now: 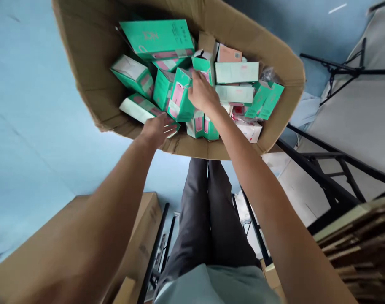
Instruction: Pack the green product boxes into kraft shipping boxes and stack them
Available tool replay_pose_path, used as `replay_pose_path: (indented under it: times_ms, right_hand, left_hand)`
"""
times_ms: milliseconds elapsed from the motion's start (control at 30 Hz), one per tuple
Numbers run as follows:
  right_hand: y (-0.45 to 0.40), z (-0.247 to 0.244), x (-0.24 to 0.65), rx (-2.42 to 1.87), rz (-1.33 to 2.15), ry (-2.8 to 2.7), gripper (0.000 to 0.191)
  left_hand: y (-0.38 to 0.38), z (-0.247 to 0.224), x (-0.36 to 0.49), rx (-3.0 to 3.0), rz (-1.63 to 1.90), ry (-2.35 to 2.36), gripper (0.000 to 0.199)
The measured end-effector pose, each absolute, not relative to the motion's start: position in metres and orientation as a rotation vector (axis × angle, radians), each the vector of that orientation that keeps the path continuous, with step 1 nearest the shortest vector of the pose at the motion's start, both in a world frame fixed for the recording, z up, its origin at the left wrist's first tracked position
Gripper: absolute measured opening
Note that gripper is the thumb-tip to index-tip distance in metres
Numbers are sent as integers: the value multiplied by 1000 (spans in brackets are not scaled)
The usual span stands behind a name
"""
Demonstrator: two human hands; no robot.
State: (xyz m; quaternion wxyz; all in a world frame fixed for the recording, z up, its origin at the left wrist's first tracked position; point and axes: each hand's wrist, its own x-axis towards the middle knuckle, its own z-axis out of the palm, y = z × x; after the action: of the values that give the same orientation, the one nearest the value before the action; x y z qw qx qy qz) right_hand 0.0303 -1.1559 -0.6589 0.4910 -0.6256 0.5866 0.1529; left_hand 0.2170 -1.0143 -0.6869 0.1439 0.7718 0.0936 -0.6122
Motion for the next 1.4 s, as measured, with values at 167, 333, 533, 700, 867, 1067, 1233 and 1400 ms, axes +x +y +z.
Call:
replay_pose_path:
  times_ms: [167, 333, 533, 700, 867, 1067, 1233, 1400]
  right_hand:
    - [-1143, -719, 33, -1493, 311, 1401, 69]
    - [-1111, -694, 21, -1522, 192, 1376, 72]
    - [-1072, -569, -5, -1430, 130, 1450, 66]
    - [-1042, -440, -26, -1353, 37, 1543, 69]
    - [-1021, -319, -48, -1319, -137, 1606, 66]
    - [-973, -199, -74, -1251, -444, 1783, 61]
    - [-903, -116, -81, -1173, -734, 2018, 64]
    - [-819, -41, -75, -1049, -869, 2329, 68]
  left_hand:
    - [-1009, -723, 205, 2108, -1706, 538, 41]
    - [-1000, -688, 191, 2044, -1723, 690, 43]
    - [-989, -561, 179, 2022, -1787, 752, 34]
    - [-984, -433, 186, 1960, -1867, 952, 45]
    - [-990, -319, 201, 1956, -2005, 771, 35]
    - [-1001, -206, 183, 1918, -2124, 351, 20]
    - [-987, -139, 147, 1897, -2305, 55, 22]
    - [-943, -95, 103, 1907, -2559, -248, 24]
